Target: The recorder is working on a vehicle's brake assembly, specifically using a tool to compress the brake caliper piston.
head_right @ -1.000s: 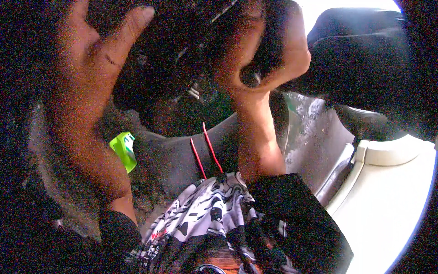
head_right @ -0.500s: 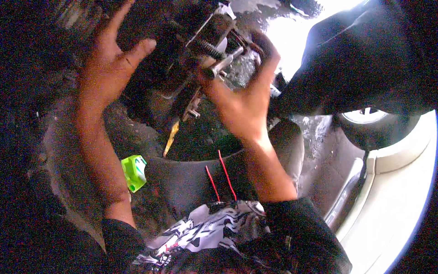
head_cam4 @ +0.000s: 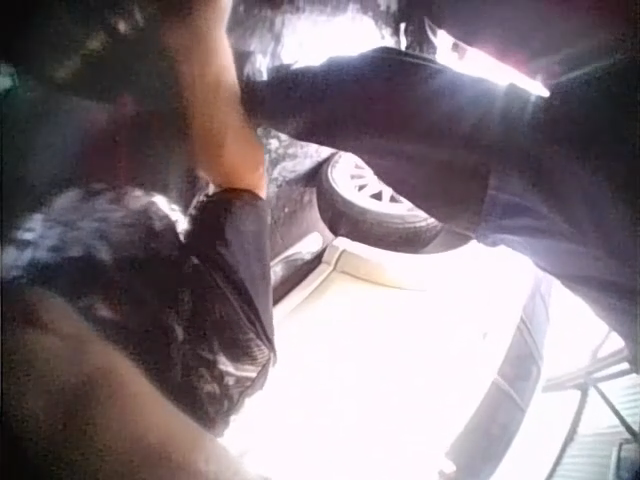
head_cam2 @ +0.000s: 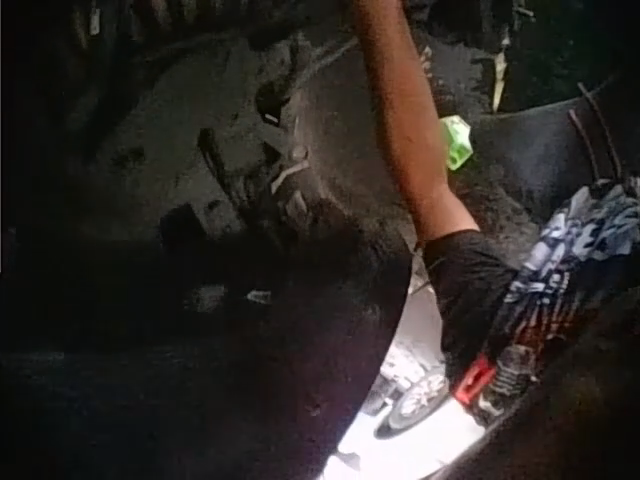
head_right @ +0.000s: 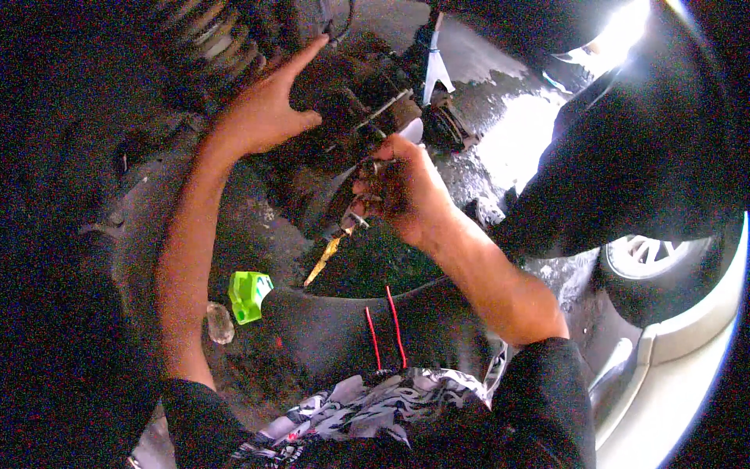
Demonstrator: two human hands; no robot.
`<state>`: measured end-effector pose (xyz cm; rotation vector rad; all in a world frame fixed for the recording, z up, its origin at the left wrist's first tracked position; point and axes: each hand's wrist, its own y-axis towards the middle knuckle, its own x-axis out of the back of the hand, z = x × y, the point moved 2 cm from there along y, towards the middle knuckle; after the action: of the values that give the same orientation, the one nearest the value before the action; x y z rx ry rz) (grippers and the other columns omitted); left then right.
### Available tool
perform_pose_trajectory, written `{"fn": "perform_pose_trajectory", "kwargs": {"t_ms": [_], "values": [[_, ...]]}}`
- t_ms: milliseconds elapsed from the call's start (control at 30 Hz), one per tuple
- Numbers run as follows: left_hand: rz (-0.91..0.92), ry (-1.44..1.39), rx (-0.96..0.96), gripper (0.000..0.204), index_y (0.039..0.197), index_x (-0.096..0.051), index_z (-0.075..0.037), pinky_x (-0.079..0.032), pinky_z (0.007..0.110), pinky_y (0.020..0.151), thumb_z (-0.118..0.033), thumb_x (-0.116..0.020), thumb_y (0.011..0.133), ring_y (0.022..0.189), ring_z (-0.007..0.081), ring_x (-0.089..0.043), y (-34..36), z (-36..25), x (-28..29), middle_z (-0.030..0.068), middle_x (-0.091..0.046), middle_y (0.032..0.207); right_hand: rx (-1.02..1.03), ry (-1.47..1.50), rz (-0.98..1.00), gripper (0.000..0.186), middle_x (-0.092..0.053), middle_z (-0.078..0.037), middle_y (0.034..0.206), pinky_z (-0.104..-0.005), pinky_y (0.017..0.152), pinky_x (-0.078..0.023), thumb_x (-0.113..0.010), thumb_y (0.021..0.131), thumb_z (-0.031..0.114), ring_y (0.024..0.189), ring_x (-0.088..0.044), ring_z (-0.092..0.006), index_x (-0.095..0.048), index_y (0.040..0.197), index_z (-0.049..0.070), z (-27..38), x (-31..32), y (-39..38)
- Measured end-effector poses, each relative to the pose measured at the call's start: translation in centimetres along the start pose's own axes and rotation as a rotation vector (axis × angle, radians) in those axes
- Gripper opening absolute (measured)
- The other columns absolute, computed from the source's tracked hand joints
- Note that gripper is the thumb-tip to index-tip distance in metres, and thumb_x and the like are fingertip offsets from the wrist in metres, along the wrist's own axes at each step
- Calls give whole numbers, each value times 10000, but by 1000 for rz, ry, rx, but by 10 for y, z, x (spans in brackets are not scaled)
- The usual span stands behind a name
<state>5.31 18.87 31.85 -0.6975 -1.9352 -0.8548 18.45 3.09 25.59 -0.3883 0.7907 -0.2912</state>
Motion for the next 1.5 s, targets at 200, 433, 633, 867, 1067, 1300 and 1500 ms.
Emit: {"fn": "perform_pose_trajectory", "kwargs": {"t_ms": [200, 433, 633, 867, 1067, 1300, 1500], "values": [[19, -98, 39, 979, 1550, -197, -231, -375, 411, 1101, -147, -771, 760, 1329, 348, -458, 1, 16, -2, 226, -458, 1442, 167, -162, -85, 213, -567, -50, 742, -351, 599, -511, -551, 828, 272, 654, -575, -198, -561, 904, 73, 8, -12, 14], [11, -80, -26, 993, 1543, -237, -210, -386, 395, 1086, -192, -771, 707, 1304, 352, -478, 19, 11, -9, 248, -477, 1410, 1027, -887, -286, 301, -689, -151, 862, -434, 702, -532, -638, 784, 123, 789, -683, -284, -592, 1062, 16, 13, 19, 35], [113, -46, 77, 960, 1530, -286, -158, -391, 351, 1083, -118, -772, 704, 1244, 281, -532, 30, 7, -8, 188, -529, 1383, 1177, -1839, -375, 397, -590, -221, 1095, -497, 752, -508, -632, 817, 136, 884, -630, -433, -465, 1164, 40, 36, 50, 21], [69, -210, 19, 982, 1535, -269, -198, -365, 366, 1097, -180, -767, 689, 1302, 315, -475, 17, 36, -7, 217, -485, 1414, 67, -114, 110, 367, -644, -52, 805, -368, 569, -486, -593, 899, 469, 625, -590, -174, -553, 1019, 124, 23, 47, -2], [59, -135, 41, 988, 1536, -273, -174, -352, 342, 1109, -104, -781, 691, 1289, 263, -481, 25, 22, -10, 176, -493, 1418, 1589, -1756, -271, 397, -568, -145, 1222, -405, 848, -503, -657, 658, -32, 1094, -548, -338, -623, 1037, 82, 19, 13, -21], [100, -171, 112, 1026, 1533, -272, -209, -399, 384, 1067, -245, -794, 650, 1296, 360, -485, 19, 27, -9, 238, -472, 1424, 575, -214, -257, 554, -537, -133, 1206, -378, 788, -532, -703, 870, 264, 973, -587, -223, -443, 1312, 54, 22, 23, -12], [54, -145, 89, 998, 1537, -277, -217, -435, 335, 1031, -127, -777, 678, 1158, 245, -573, 23, 17, -9, 168, -577, 1320, 661, -221, -39, 320, -613, -77, 941, -317, 583, -526, -690, 872, 100, 758, -615, -170, -525, 1138, 32, 24, 24, 8]]}}
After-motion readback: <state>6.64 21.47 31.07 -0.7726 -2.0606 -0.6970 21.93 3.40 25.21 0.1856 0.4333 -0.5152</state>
